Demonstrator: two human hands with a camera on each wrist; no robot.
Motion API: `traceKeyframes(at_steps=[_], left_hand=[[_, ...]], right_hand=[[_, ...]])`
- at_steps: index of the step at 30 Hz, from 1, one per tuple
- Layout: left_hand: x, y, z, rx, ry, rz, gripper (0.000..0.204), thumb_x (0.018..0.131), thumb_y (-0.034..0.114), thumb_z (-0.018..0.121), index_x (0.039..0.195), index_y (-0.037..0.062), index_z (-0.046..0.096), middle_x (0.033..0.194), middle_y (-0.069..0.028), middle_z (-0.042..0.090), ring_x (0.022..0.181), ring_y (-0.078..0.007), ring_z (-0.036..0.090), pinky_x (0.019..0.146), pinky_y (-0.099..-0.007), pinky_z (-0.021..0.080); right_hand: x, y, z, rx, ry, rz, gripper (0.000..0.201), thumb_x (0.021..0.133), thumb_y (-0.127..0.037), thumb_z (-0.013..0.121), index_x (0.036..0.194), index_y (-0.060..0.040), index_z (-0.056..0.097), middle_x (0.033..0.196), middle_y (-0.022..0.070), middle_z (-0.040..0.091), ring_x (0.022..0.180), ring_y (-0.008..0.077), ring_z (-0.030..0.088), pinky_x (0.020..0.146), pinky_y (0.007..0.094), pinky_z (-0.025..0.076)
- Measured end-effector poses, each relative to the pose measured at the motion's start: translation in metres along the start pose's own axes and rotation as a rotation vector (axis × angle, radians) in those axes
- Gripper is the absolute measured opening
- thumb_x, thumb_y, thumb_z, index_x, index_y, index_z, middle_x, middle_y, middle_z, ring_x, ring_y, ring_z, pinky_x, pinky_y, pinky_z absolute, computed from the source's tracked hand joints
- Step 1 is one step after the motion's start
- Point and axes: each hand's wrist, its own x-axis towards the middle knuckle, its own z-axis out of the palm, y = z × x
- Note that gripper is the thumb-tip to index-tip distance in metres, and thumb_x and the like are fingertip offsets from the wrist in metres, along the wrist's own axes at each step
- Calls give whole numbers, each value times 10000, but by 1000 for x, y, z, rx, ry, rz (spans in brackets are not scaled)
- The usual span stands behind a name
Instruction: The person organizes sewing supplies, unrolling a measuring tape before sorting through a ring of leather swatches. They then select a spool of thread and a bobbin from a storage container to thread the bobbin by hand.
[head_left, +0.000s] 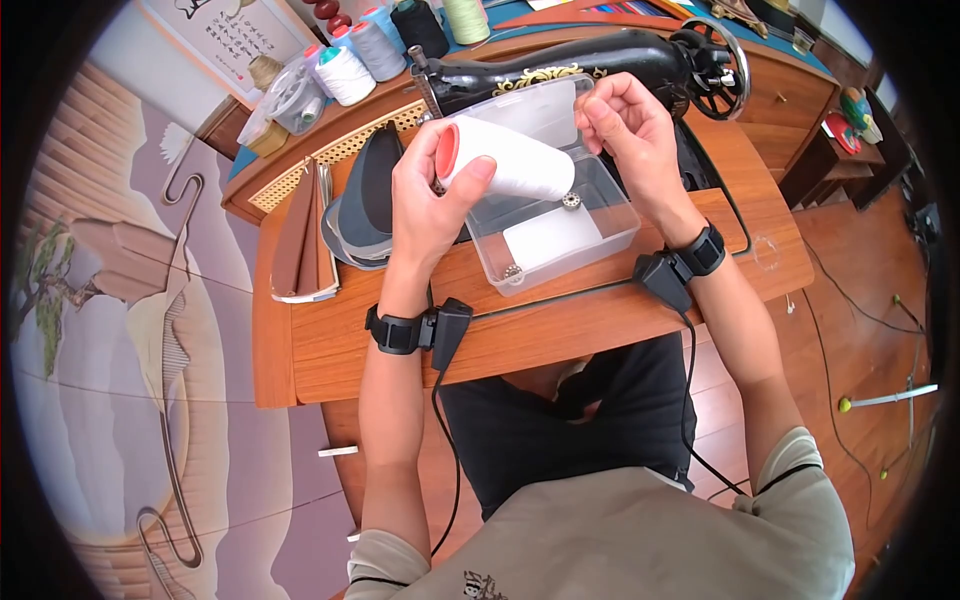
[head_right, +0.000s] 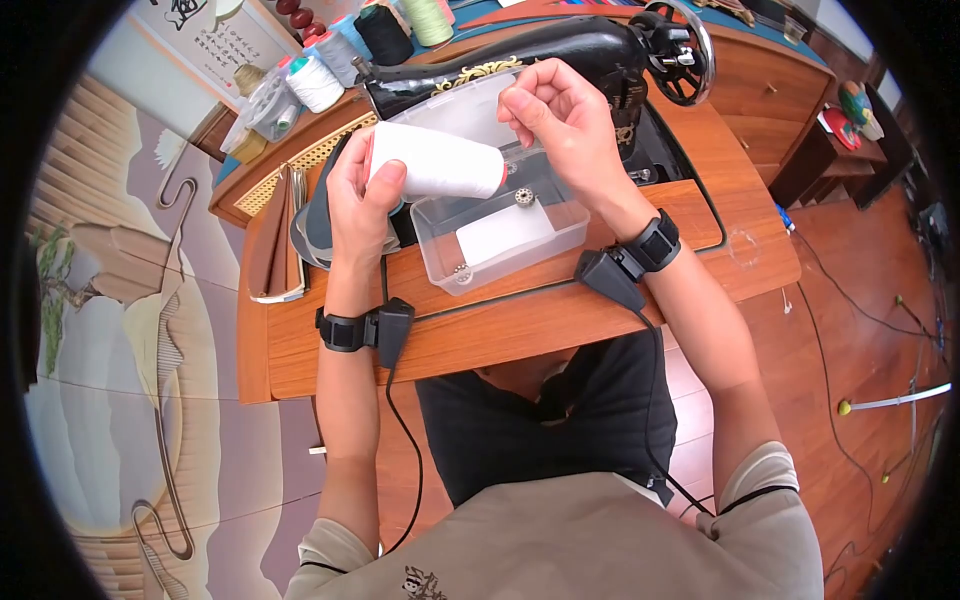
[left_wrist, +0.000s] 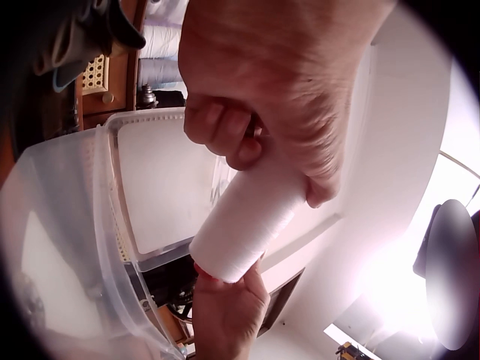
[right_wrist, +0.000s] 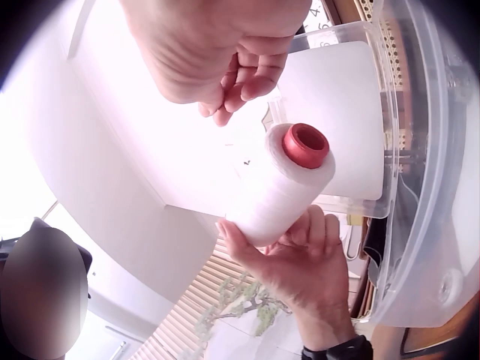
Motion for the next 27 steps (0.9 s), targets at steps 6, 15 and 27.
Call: traceKeyframes(at_steps=[6,15,27], left_hand=[[-1,1,-5,-3,-173,-104,489,785,336,690,1113,2,550,973,-58,590,891,-102,537,777,-254,445],[-1,8,-8,167,-440,-110,518,736,220,740,1182,69,525,1020,-33,580,894,-118,540,761,-252,458],[-5,6,0,369,-794,-65,599,665,70,739,1232,116,553,1056,-46,522,979,-163,526,809,-250,461]], right_hand=[[1,-6,-3,200,63,102,187,913,-135,618,1062,-45,552,851,31,644,721,49,562,594,183,440],[1,-8,-3,210,1,137,240,910,-131,620,1123,-47,547,856,22,626,732,57,562,635,187,455],[1,-9,-2,299,-69,142,226,911,-112,614,1118,-41,555,846,20,604,754,72,551,700,210,466]])
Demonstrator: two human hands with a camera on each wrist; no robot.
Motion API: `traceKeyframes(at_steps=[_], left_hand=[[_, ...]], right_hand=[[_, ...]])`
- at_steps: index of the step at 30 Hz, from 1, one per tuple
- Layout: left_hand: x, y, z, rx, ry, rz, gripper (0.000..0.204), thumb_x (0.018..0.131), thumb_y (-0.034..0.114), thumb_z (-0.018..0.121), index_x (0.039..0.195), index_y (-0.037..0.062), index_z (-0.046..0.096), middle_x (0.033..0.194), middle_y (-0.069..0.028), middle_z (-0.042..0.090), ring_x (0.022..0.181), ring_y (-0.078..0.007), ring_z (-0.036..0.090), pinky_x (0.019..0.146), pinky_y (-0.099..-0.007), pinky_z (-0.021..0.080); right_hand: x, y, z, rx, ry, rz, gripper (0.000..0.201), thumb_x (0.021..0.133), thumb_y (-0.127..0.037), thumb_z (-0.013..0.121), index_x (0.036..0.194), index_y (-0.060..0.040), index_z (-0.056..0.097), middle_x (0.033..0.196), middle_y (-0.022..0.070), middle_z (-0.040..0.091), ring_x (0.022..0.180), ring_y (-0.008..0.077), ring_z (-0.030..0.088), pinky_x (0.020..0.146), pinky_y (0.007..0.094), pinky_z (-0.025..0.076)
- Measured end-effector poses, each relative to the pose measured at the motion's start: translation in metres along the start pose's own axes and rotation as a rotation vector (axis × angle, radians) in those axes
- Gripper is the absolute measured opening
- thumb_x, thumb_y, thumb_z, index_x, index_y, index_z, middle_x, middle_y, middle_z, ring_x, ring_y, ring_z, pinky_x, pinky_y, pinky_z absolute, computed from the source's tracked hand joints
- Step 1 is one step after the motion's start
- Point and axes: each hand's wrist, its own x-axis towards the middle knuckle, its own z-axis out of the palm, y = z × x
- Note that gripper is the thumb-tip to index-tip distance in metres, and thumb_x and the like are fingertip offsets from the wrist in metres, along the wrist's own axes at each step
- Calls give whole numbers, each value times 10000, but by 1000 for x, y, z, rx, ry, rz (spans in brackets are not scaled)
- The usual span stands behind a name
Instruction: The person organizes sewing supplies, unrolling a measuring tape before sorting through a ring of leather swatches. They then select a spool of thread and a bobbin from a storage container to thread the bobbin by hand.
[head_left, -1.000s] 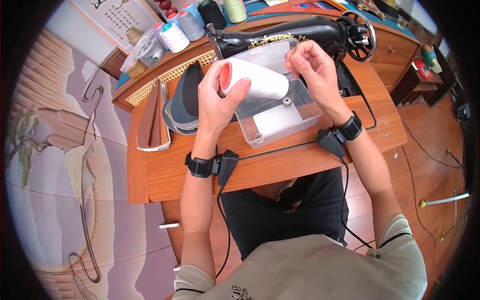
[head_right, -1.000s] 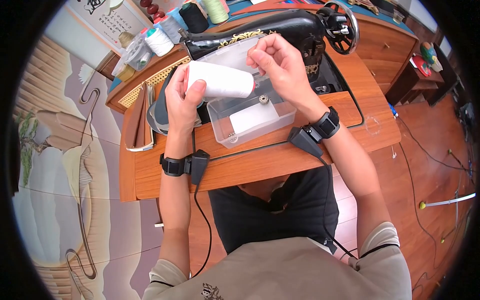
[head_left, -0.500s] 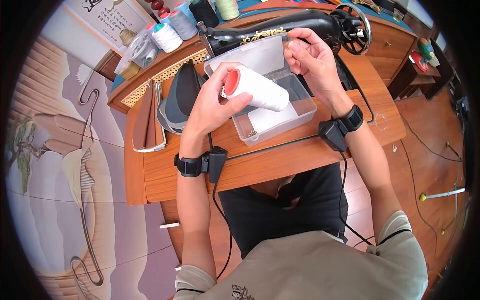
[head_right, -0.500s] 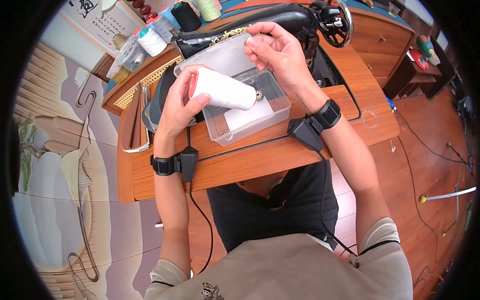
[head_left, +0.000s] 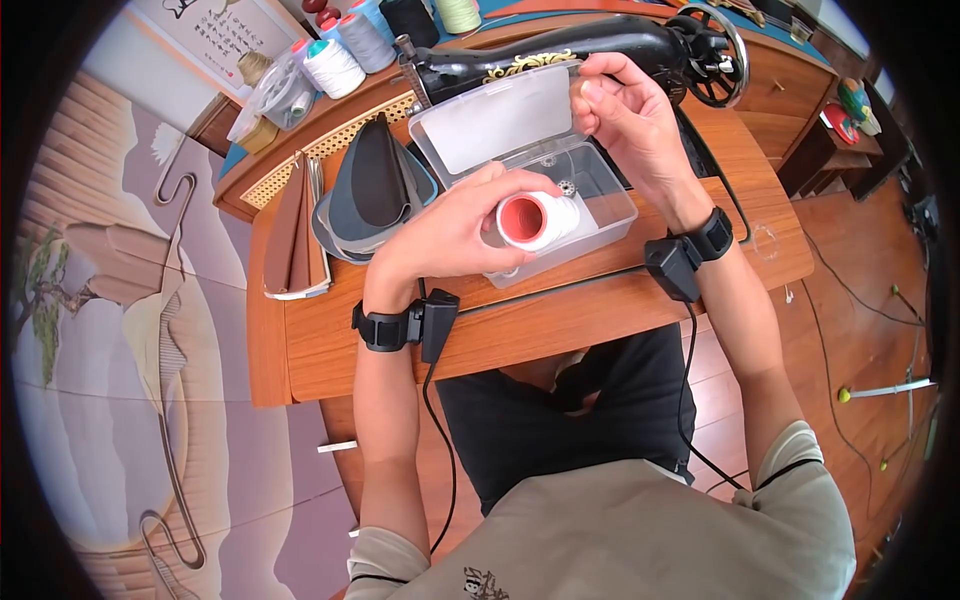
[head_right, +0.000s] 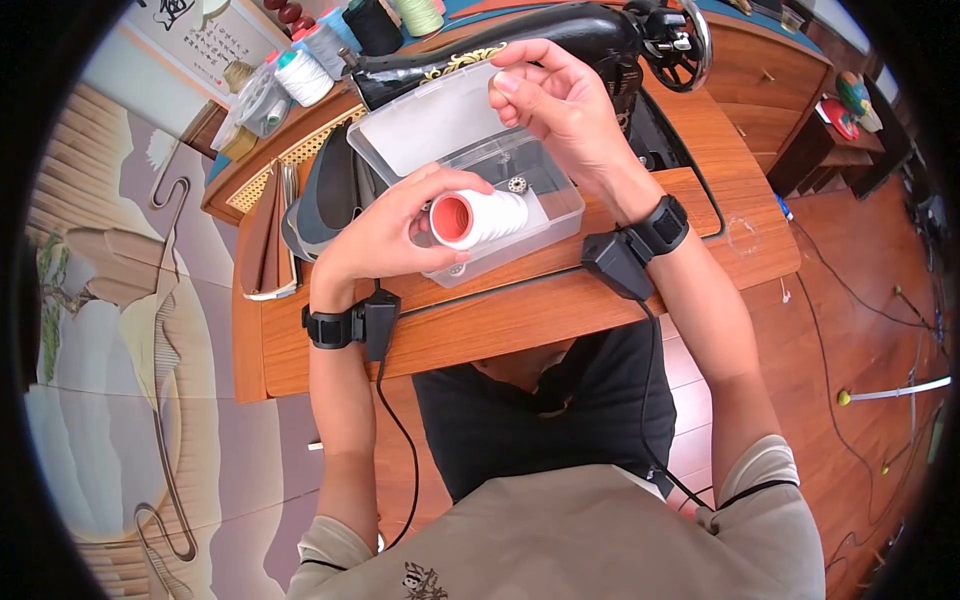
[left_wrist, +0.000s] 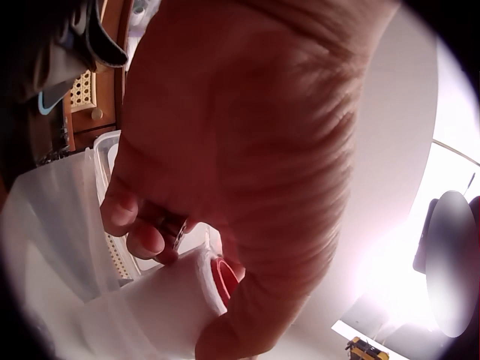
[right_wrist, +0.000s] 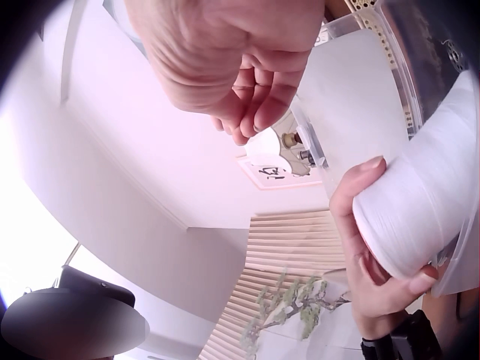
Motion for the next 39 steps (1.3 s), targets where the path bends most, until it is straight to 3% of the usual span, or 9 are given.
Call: traceKeyframes(at_steps=[6,13,18,22,23,24,26,36,39], left_hand=[[-3,2,1,57,1,9,580,657,55,715,1213,132,570,987,-29,482,908,-157,479,760,-257,434],[-3,-1,-4,-53,41,41,582,680,82,712,1233,107,534,1063,-30,498,1027,-145,497,836,-247,434],[-11,2,-17,-410,342,114,562,731,161,700,1243,62,491,1178,-55,530,1101,-142,489,943,-296,407],[-15,-6,-20,-618,522,81,658,707,340,709,1254,60,475,1165,-62,522,1114,-166,496,946,-316,406],[-14,-6,-20,-629,540,92,642,724,390,683,1235,59,478,1063,-33,529,952,-113,527,787,-253,446],[-13,-6,-20,-628,542,91,642,724,390,683,1235,59,478,1063,-33,529,952,-113,527,787,-253,446],[-12,-3,-21,-686,610,22,719,695,526,680,1202,58,477,911,7,509,614,-18,367,509,-182,273],[-11,-10,-18,-692,567,56,605,762,423,653,1210,62,467,907,18,512,625,-5,376,496,-160,265],[-10,-11,-16,-740,562,78,583,790,447,616,1196,56,469,869,-3,523,574,-24,375,475,-175,267]], right_hand=[[0,-4,1,-69,53,29,178,903,-103,620,1067,-36,609,827,1,604,729,54,535,676,200,454],[1,-12,-10,-600,-175,72,175,920,-189,607,1026,-58,652,781,-44,609,676,12,499,587,165,397],[-2,-23,-1,-581,-388,410,271,913,-251,625,1085,-43,639,728,-1,617,573,28,507,491,187,387],[-5,-19,1,-514,-508,466,331,917,-244,617,1166,-26,601,642,-14,591,483,26,479,450,171,366],[-7,-19,2,-548,-456,440,286,925,-227,605,1124,-22,624,610,-31,574,471,11,464,438,158,346],[-6,-19,0,-547,-458,439,286,925,-227,605,1124,-22,624,610,-31,574,471,11,464,438,158,346],[-2,-19,-6,-492,-386,404,226,933,-205,591,1054,-24,652,606,-31,576,473,0,454,430,152,333],[3,-16,-20,-229,-202,124,265,964,-277,545,919,-38,650,601,-56,501,500,-1,387,452,153,300],[4,-12,-19,-243,-175,99,262,964,-274,544,924,-39,653,741,3,609,538,7,423,466,150,320]])
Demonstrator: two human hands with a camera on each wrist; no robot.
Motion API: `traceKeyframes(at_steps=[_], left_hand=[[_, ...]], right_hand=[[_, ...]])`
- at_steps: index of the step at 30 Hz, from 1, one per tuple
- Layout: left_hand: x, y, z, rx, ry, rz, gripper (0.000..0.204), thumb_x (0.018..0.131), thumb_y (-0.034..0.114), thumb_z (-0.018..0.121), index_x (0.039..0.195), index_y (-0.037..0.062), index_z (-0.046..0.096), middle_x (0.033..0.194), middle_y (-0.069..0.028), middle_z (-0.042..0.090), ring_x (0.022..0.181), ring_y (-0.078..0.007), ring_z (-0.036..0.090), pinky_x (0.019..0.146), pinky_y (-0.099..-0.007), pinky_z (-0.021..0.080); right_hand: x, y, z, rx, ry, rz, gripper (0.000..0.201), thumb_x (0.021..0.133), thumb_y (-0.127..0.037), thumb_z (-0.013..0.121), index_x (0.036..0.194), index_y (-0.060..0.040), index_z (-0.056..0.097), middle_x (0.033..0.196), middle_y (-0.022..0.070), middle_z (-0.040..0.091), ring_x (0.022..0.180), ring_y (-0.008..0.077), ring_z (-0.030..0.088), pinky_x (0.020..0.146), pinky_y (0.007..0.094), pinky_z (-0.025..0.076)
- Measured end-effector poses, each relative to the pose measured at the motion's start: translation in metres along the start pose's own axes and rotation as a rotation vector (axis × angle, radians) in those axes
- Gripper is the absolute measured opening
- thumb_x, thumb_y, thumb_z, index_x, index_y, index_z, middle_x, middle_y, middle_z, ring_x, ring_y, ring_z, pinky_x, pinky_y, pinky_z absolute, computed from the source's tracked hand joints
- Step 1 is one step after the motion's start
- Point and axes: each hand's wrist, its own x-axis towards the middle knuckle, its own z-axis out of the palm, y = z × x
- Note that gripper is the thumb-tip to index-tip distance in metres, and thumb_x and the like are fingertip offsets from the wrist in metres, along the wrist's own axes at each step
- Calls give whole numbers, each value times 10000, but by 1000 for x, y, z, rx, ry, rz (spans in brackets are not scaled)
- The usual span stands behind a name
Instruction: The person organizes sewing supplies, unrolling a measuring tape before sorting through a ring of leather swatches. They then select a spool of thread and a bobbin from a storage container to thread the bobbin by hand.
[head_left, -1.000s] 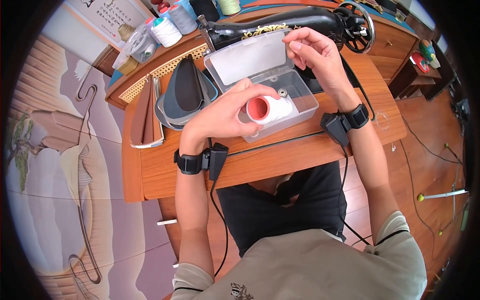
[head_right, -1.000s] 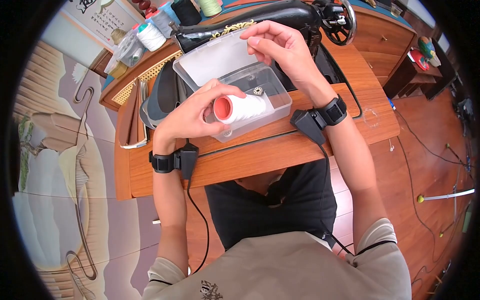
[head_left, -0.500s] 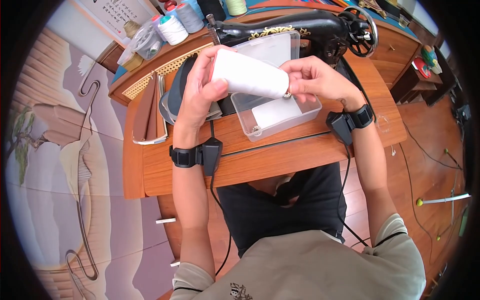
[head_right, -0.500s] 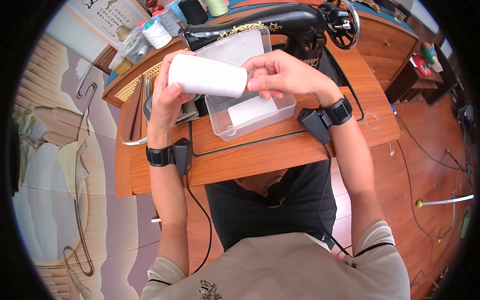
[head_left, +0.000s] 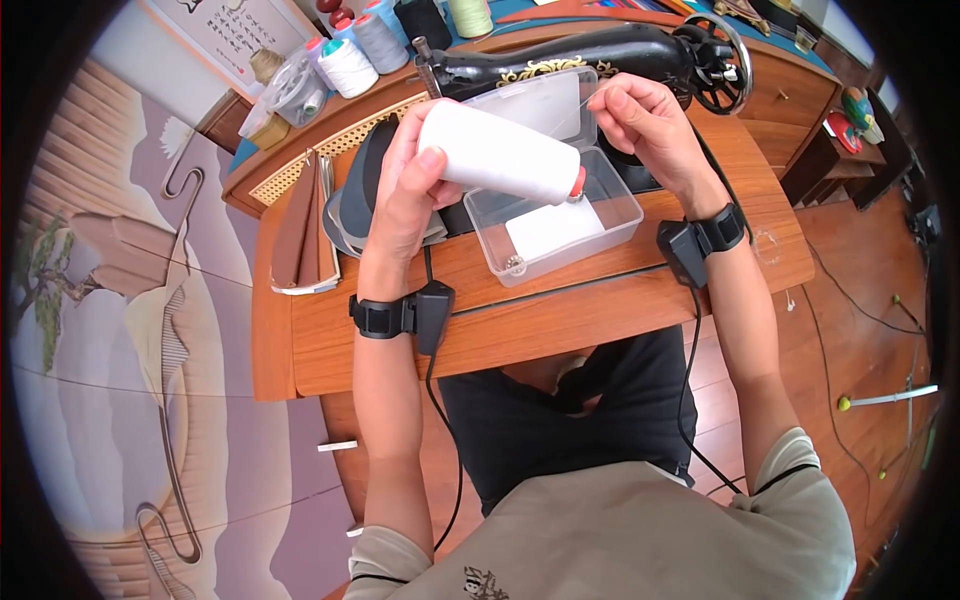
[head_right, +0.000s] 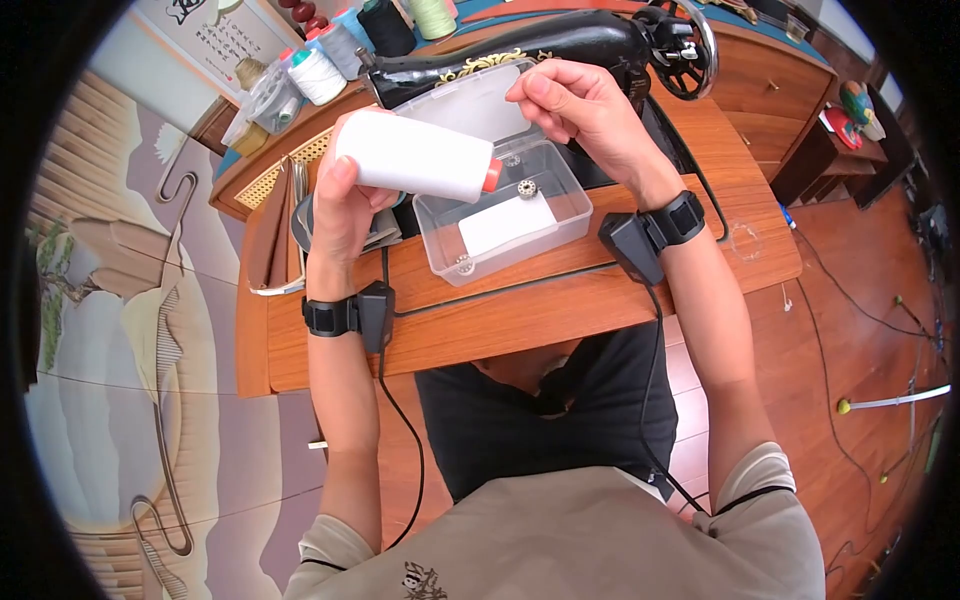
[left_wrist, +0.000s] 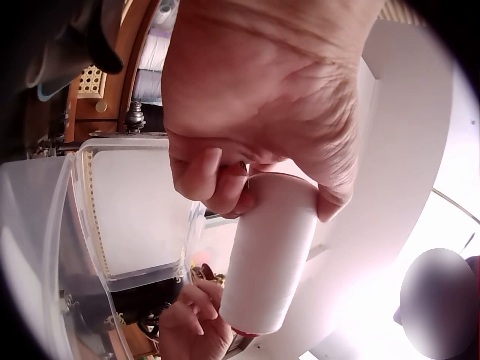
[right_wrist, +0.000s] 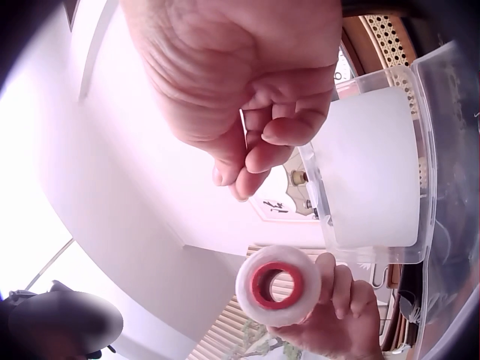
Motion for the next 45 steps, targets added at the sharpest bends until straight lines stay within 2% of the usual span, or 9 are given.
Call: traceKeyframes(at_steps=[5,12,15,18,25,34,38,40,45], left_hand=[[0,1,2,-226,77,-30,500,869,448,528,1160,47,463,806,-34,533,530,-60,378,450,-198,263],[1,-1,4,-103,64,-54,482,875,418,553,1168,55,432,850,-37,522,525,-43,347,445,-195,236],[-1,-1,6,12,-47,-125,504,860,375,609,1192,47,417,890,-49,526,598,-64,425,506,-205,333],[-1,-8,11,325,-184,-89,543,822,364,684,1183,36,444,952,-71,559,844,-143,538,746,-283,444],[0,-6,18,830,-353,-166,619,708,438,754,1095,4,542,691,-73,579,625,-180,566,596,-301,456],[0,-7,20,1141,-384,-70,500,701,379,741,1027,19,619,661,-133,622,669,-300,632,625,-370,490],[-1,-7,22,1174,-403,-91,356,748,315,718,987,62,643,666,-113,626,655,-302,620,618,-380,486],[-1,-10,19,1075,-408,-19,289,744,264,754,927,63,657,554,-61,481,499,-204,480,512,-330,384],[-1,-7,24,920,-394,-98,196,774,192,712,891,52,640,570,-25,450,535,-139,475,535,-287,381]], right_hand=[[2,-2,2,184,-79,-100,238,958,-273,542,940,-62,651,1173,139,615,625,44,499,524,158,397],[0,4,-8,451,-135,-133,236,975,-260,512,963,-47,613,1055,129,641,676,61,529,593,179,451],[0,4,-8,424,-75,-120,236,983,-245,496,942,-43,612,999,113,641,702,69,546,623,189,472],[0,3,-11,390,-110,-106,231,981,-240,499,941,-44,612,987,107,639,736,72,563,657,196,492],[0,2,-8,255,-144,-10,232,963,-244,533,925,-35,625,955,105,653,723,64,603,678,209,517],[-1,-4,-2,-18,-92,171,260,931,-252,575,782,-41,609,786,90,636,625,67,566,596,206,482],[0,-2,-1,5,-205,235,233,936,-230,557,822,-44,640,799,72,671,641,69,593,634,209,492],[0,-2,2,-16,-212,251,236,932,-230,561,813,-43,640,794,72,671,637,72,591,630,211,489],[0,-6,7,-46,-177,286,239,929,-229,566,803,-41,642,788,69,673,640,74,593,630,209,488]])
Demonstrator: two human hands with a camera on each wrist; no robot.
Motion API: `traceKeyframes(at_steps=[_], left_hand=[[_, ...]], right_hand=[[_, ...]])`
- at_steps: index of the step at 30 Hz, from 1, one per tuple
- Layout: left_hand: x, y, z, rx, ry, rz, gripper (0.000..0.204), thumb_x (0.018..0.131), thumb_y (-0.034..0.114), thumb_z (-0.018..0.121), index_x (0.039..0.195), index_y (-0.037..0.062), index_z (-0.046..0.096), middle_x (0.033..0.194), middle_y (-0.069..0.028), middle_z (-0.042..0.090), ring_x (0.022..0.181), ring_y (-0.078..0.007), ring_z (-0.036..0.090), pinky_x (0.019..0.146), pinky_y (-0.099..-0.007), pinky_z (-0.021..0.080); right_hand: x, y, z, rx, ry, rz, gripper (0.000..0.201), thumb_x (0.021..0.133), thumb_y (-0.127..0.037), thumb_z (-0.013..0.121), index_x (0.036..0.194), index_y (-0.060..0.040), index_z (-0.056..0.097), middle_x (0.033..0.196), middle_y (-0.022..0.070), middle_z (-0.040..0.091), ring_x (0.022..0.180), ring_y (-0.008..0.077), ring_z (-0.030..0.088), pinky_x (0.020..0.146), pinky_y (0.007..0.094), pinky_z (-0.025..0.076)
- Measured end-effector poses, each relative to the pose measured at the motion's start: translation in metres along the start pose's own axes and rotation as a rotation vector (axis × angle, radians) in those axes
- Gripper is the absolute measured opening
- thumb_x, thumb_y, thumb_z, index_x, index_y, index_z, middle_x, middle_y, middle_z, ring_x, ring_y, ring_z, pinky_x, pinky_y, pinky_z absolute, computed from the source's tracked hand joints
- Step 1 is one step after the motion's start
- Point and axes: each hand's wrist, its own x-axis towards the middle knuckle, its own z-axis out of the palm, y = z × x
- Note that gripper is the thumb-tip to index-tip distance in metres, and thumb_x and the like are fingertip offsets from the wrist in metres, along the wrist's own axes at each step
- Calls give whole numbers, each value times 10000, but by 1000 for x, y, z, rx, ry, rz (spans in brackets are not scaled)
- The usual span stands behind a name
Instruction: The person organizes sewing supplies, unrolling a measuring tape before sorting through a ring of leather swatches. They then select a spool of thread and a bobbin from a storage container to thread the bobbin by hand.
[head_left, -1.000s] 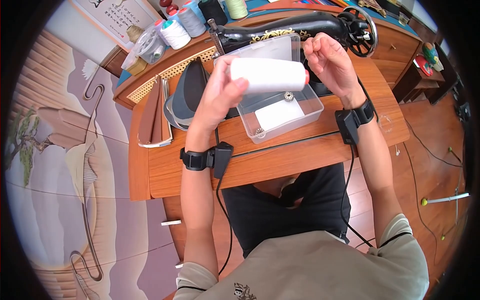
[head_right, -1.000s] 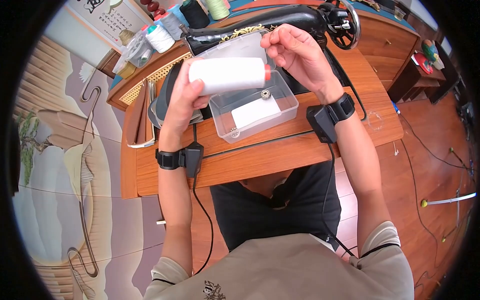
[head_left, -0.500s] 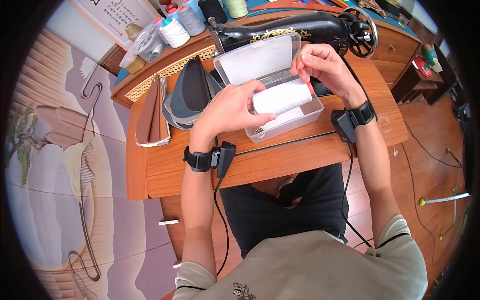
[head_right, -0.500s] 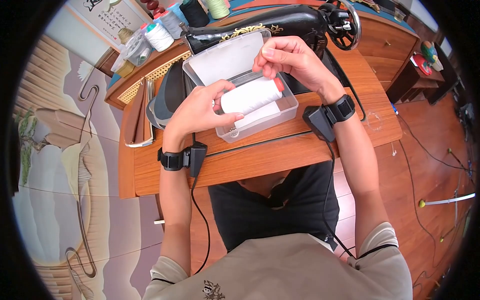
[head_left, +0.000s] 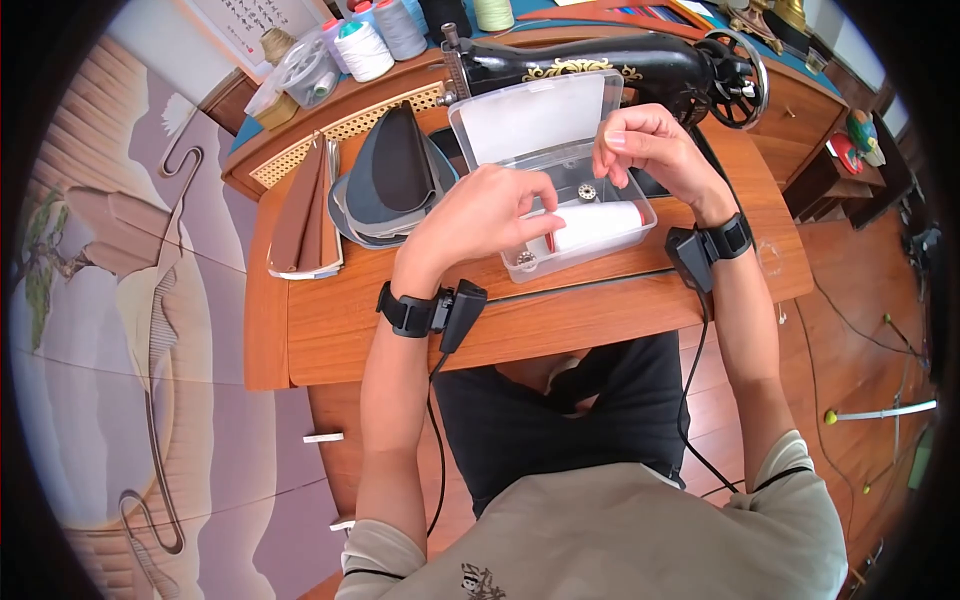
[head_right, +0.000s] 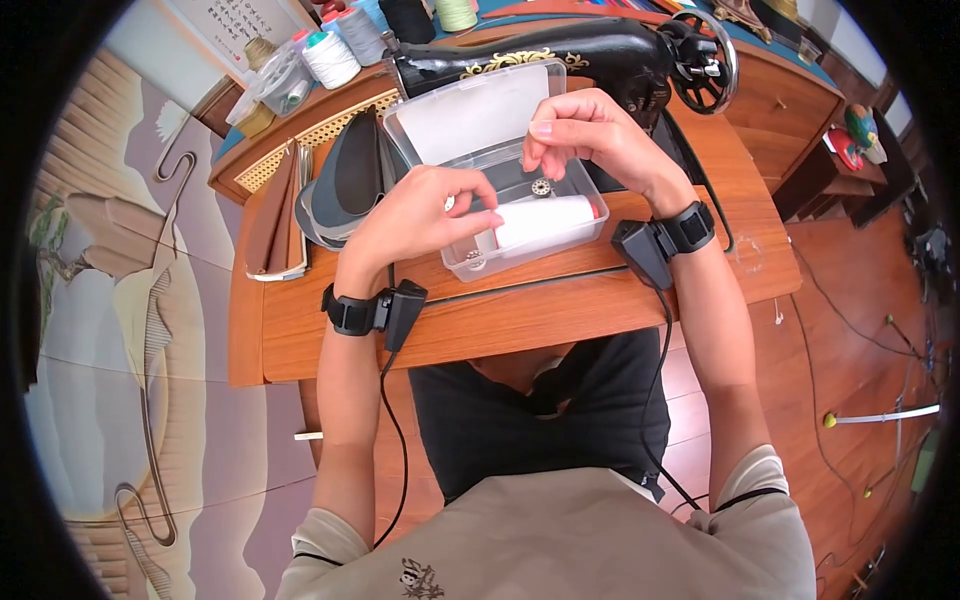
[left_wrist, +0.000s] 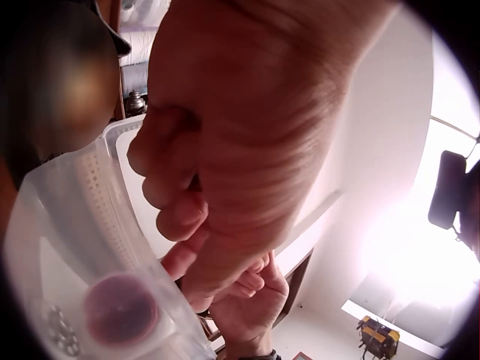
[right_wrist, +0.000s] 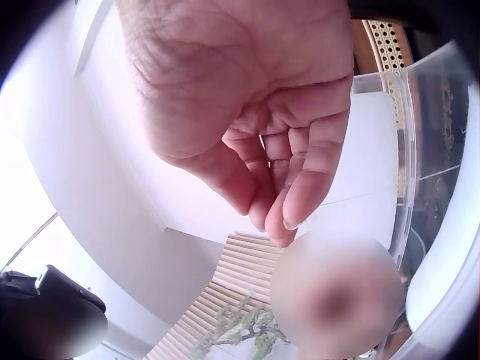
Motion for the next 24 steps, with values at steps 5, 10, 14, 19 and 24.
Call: traceKeyframes(at_steps=[5,10,14,19,24], left_hand=[[2,-19,0,-672,129,175,334,839,26,559,1151,33,440,1014,-82,476,736,-101,461,625,-201,407],[-1,-11,-7,-1133,147,232,274,916,39,510,1163,49,393,1025,-128,515,758,-125,514,611,-223,456],[-1,-5,-10,-1187,267,257,252,949,138,533,1144,49,402,1055,-199,567,700,-127,578,572,-244,507],[-2,-10,-12,-1179,344,304,264,936,237,589,1051,23,484,919,-205,643,544,-108,569,479,-213,467],[0,-9,-8,-1140,420,302,356,920,315,601,1077,-4,614,773,-132,646,500,-66,516,442,-180,390]], right_hand=[[8,-20,4,-25,-12,-25,239,929,-225,566,795,-43,644,774,67,674,629,73,600,612,206,490],[25,-68,10,-347,-169,-15,273,948,-234,546,777,-40,634,746,31,670,591,58,603,569,194,486],[42,-94,14,-487,-240,-1,268,946,-234,546,795,-36,644,749,21,670,608,54,606,562,198,490],[50,-107,21,-568,-282,-7,258,947,-220,543,804,-27,638,757,22,666,610,60,607,547,195,486],[47,-117,28,-654,-278,-7,176,926,-165,577,842,-27,648,805,8,648,650,53,586,529,186,447]])
